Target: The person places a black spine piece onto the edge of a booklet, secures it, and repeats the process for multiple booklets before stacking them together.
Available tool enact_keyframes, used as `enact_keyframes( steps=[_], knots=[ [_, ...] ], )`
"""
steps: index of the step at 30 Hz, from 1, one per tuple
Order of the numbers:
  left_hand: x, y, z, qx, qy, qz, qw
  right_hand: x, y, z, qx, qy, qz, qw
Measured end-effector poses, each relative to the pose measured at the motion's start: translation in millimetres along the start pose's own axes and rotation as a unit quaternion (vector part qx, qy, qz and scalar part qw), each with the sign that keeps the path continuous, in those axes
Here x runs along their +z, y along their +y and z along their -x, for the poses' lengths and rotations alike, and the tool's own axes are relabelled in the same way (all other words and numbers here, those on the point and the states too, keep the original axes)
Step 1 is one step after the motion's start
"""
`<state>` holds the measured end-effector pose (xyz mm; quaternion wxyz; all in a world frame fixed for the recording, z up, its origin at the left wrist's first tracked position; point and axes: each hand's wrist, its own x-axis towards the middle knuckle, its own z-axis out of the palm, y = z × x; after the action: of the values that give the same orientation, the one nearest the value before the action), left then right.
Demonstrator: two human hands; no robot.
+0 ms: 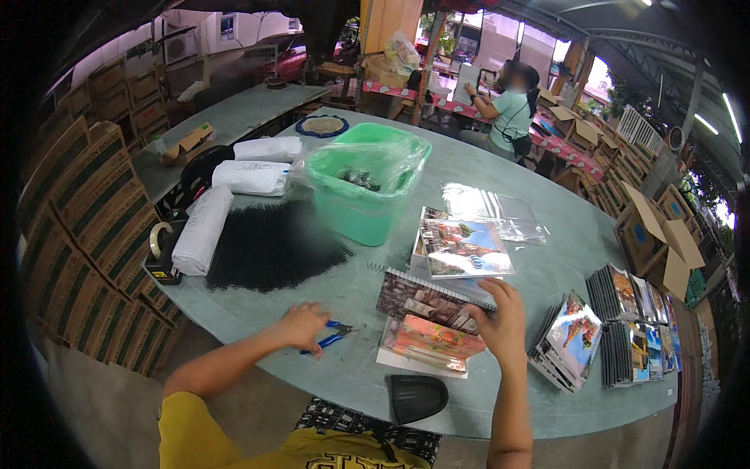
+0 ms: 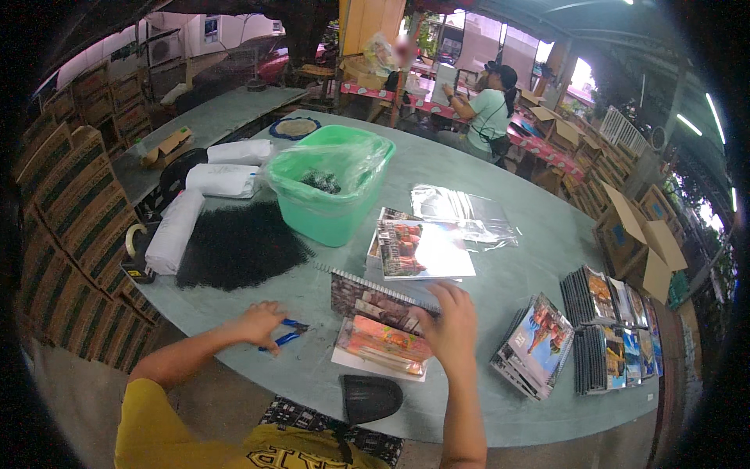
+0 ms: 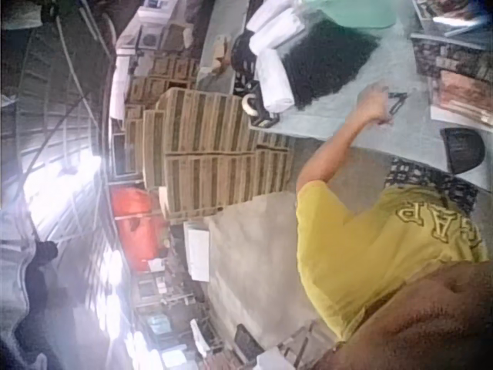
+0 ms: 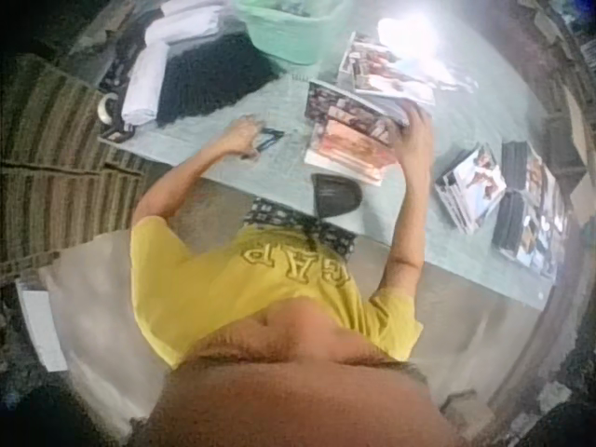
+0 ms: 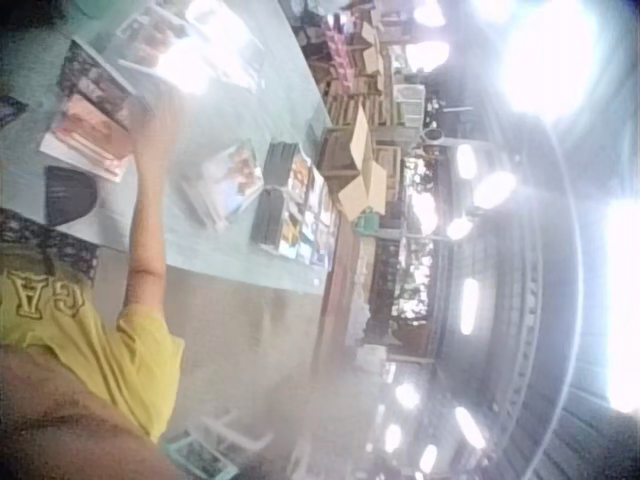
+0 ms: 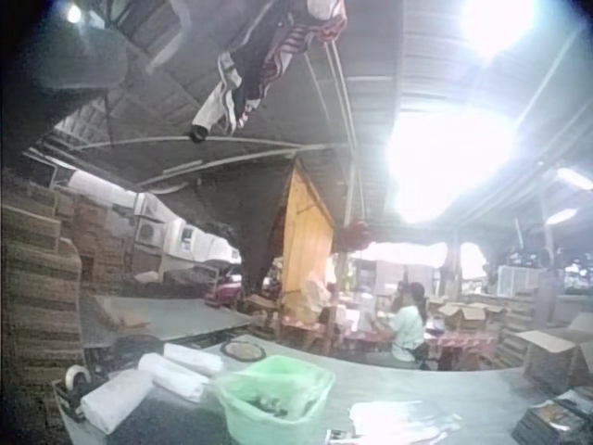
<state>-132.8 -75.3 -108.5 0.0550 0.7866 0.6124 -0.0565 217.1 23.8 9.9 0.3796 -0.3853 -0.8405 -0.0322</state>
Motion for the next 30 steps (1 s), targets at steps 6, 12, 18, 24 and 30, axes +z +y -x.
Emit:
enact_keyframes(
  steps=[6, 12, 18, 24, 30],
  knots=[
    [-19.6, 15.7, 1.0, -0.057, 0.015, 0.058, 0.997, 51.9, -55.0, -60.8, 0.024, -0.181, -0.076, 0.98],
    [-98.0, 55.4, -17.1, -0.053, 0.021, 0.624, 0.78, 62.9, -71.0, -83.4, 0.05, -0.26, -0.217, 0.94],
    [-102.3, 62.6, -24.2, -0.078, 0.011, 0.628, 0.774, 58.1, -71.4, -78.9, 0.052, -0.269, -0.265, 0.925],
    [-117.9, 61.9, -18.7, -0.096, 0.011, 0.565, 0.819, 66.9, -67.9, -73.0, -0.008, -0.235, -0.296, 0.926],
    [-107.5, 52.0, -25.8, -0.069, 0.052, 0.343, 0.935, 68.5, -81.0, -64.7, 0.077, -0.145, -0.204, 0.965]
  ],
)
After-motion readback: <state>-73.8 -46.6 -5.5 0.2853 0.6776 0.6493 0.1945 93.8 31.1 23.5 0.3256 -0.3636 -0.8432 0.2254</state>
